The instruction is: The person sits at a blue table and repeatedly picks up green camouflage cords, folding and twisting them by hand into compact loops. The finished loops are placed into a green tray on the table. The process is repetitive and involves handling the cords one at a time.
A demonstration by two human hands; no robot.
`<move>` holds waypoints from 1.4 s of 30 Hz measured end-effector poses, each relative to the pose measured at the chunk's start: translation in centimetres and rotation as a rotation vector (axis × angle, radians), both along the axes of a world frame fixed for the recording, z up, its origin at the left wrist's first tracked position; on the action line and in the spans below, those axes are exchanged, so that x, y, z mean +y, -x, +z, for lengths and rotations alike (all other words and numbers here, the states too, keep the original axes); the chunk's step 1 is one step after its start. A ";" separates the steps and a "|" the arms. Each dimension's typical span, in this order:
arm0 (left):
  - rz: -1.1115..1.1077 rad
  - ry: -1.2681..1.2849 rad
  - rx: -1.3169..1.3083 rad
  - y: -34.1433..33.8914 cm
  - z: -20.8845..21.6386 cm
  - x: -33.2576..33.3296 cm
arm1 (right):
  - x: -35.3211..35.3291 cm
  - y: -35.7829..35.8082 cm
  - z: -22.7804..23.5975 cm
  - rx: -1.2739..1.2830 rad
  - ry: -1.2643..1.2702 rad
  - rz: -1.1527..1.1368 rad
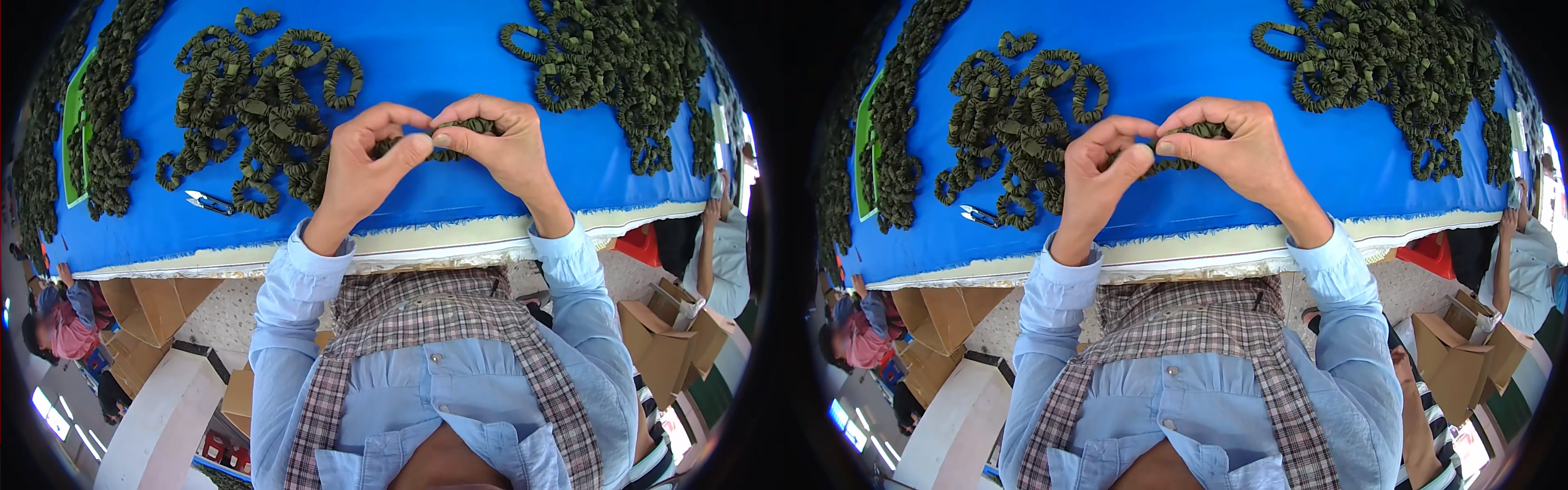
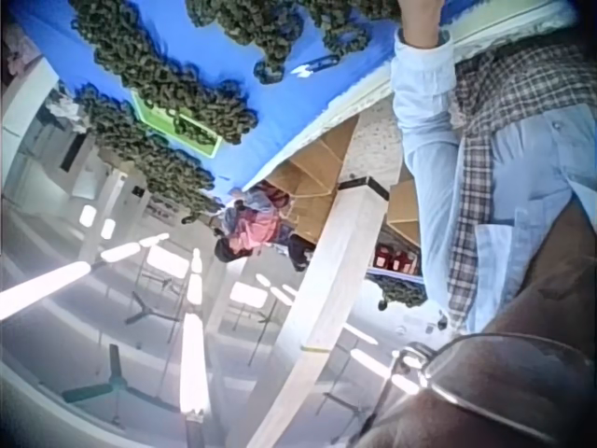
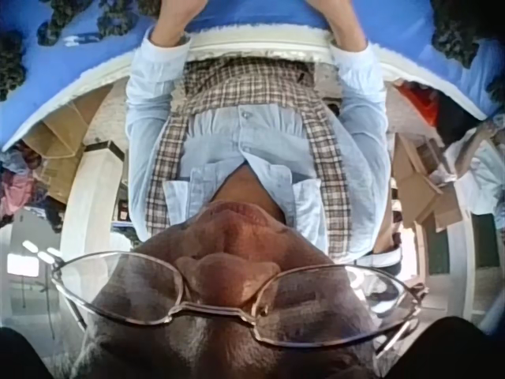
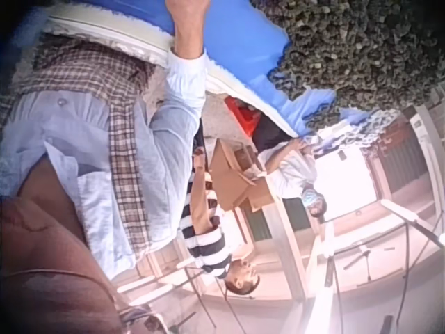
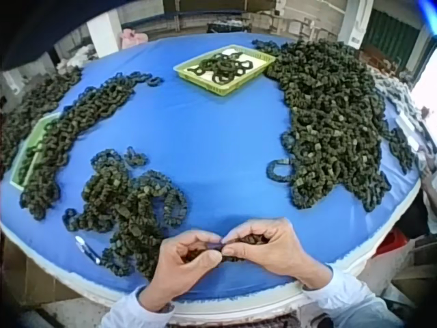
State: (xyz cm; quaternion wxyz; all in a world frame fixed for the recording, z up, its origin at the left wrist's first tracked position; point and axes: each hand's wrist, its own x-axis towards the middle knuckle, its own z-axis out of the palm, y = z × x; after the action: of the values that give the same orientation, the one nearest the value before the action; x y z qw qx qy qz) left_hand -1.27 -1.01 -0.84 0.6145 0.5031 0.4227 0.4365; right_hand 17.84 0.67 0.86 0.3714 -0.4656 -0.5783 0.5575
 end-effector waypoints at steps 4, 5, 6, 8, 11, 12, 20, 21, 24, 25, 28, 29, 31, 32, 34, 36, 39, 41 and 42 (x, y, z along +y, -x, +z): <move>-0.012 -0.008 -0.003 0.1 -0.2 0.1 | 0.0 0.0 0.2 -0.035 -0.045 0.025; -0.008 0.042 -0.080 0.3 -0.3 0.1 | 0.0 -0.1 0.3 0.028 -0.013 0.019; -0.002 0.090 -0.158 0.6 -0.5 0.2 | 0.1 -0.2 0.4 0.091 0.017 0.016; 0.026 0.103 -0.227 0.6 -0.6 0.2 | 0.3 -0.3 0.3 0.199 0.060 0.009; 0.087 0.026 -0.178 0.1 -0.6 0.0 | 0.3 -0.3 -0.2 0.216 0.054 0.006; 0.104 0.018 -0.141 -0.1 -0.4 -0.1 | 0.1 -0.1 -0.2 0.149 0.022 0.010; 0.121 -0.067 -0.016 -0.4 -0.9 -0.3 | -0.4 1.2 -1.1 -0.020 -0.239 -0.003; 0.126 -0.061 -0.032 -0.4 -0.8 -0.3 | -0.4 1.1 -1.0 -0.004 -0.207 -0.007; 0.142 -0.059 -0.123 -0.1 -0.7 -0.1 | -0.2 0.7 -0.5 -0.007 -0.114 -0.026; 0.146 -0.061 -0.161 0.1 -0.7 -0.1 | -0.2 0.5 0.0 -0.041 -0.087 -0.037; 0.183 -0.067 -0.277 0.5 -0.8 0.2 | 0.1 -0.4 0.6 -0.088 -0.030 -0.019; 0.200 -0.045 -0.272 0.4 -0.5 0.2 | 0.1 -0.7 0.7 -0.095 -0.015 -0.004; 0.171 -0.007 -0.322 0.7 -0.7 0.3 | 0.1 -0.7 0.7 0.013 -0.056 -0.005; 0.156 0.013 -0.347 0.8 -0.8 0.3 | 0.0 -0.7 0.7 0.067 -0.076 -0.004; 0.068 0.060 -0.156 0.6 0.2 0.5 | 0.1 -0.6 0.7 0.256 -0.027 -0.008; 0.036 0.045 -0.028 0.2 0.3 0.5 | 0.1 -0.6 0.7 0.354 0.034 -0.010; 0.114 -0.071 0.041 -0.2 -0.3 0.2 | 0.2 -0.7 0.5 0.312 0.068 -0.014; 0.107 -0.033 -0.011 0.5 -0.7 0.4 | 0.2 -0.7 0.0 0.214 -0.006 -0.022; 0.106 -0.014 -0.037 0.7 -0.8 0.4 | 0.2 -0.6 0.1 0.104 -0.061 -0.002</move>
State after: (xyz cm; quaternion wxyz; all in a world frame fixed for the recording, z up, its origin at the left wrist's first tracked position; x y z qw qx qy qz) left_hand -1.96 -0.59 -1.62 0.5948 0.4762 0.4342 0.4805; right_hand 18.45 0.82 1.00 0.4156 -0.4250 -0.5745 0.5627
